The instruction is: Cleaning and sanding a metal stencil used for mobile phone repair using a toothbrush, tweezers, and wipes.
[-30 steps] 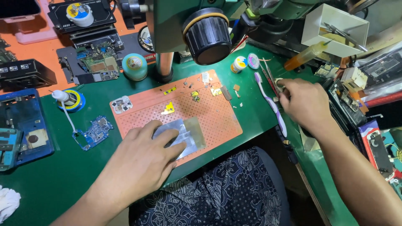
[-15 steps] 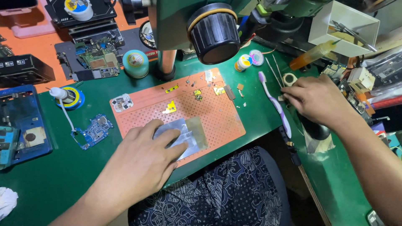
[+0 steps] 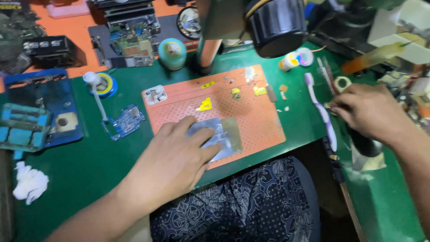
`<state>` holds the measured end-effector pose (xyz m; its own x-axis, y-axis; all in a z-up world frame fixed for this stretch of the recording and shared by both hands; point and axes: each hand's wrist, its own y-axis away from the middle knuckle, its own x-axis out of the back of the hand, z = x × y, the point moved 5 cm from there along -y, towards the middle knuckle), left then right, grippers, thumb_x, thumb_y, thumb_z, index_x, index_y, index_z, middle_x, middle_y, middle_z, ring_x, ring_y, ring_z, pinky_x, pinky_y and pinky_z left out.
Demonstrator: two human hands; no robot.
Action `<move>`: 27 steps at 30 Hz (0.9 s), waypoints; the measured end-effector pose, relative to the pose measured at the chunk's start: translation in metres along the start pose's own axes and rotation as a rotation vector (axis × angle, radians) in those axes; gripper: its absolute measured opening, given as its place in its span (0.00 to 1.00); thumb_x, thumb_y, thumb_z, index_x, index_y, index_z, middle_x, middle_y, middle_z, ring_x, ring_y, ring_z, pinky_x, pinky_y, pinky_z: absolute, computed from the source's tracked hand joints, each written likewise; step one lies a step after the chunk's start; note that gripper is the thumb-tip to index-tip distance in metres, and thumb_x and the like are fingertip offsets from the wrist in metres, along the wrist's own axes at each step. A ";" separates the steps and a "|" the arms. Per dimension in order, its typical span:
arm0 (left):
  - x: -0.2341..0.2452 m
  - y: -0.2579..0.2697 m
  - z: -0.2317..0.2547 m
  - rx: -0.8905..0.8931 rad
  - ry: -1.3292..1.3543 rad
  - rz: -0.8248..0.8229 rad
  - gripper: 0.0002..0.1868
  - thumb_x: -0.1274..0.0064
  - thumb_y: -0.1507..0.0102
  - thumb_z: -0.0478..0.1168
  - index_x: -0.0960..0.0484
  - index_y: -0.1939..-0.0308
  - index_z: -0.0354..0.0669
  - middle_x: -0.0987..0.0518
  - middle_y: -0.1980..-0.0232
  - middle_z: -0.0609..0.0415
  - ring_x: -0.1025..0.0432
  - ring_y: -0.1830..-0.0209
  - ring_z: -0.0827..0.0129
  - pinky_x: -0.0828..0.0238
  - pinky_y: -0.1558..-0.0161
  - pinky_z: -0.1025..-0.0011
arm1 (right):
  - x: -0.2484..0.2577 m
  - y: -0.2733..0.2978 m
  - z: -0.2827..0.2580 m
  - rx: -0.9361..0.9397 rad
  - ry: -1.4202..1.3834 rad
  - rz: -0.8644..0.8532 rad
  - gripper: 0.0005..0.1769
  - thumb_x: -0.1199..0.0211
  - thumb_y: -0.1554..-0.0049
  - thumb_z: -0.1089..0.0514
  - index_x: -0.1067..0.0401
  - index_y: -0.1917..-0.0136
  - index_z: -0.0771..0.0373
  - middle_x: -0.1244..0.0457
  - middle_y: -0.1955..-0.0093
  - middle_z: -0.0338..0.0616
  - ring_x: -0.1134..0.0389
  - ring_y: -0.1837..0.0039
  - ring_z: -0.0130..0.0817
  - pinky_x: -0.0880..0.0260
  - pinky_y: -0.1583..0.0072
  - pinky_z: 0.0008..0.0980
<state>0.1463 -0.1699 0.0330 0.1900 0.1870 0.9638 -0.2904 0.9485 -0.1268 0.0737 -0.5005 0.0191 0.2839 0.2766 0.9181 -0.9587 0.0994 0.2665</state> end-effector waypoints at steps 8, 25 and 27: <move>-0.010 0.003 -0.004 0.063 0.060 -0.033 0.12 0.58 0.50 0.35 0.25 0.65 0.54 0.30 0.62 0.58 0.40 0.56 0.51 0.41 0.68 0.59 | -0.028 -0.001 0.018 0.169 -0.077 0.205 0.13 0.41 0.55 0.51 0.31 0.54 0.49 0.38 0.56 0.34 0.36 0.54 0.30 0.37 0.53 0.29; -0.001 0.000 -0.008 0.044 0.072 0.064 0.06 0.62 0.47 0.39 0.28 0.69 0.51 0.34 0.64 0.57 0.38 0.59 0.55 0.40 0.72 0.64 | -0.008 -0.008 0.012 0.340 -0.130 0.159 0.14 0.36 0.63 0.46 0.30 0.62 0.49 0.38 0.59 0.35 0.37 0.56 0.31 0.37 0.54 0.29; -0.001 -0.001 -0.008 0.050 0.057 0.060 0.06 0.60 0.48 0.38 0.28 0.70 0.52 0.32 0.64 0.58 0.38 0.58 0.54 0.39 0.71 0.63 | -0.006 -0.014 0.011 0.290 -0.087 0.040 0.09 0.38 0.62 0.45 0.30 0.69 0.47 0.38 0.63 0.32 0.37 0.60 0.31 0.37 0.58 0.31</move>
<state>0.1536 -0.1690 0.0304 0.2230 0.2589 0.9398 -0.3488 0.9214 -0.1711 0.0852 -0.5144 0.0130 0.2553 0.1907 0.9479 -0.9376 -0.1905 0.2909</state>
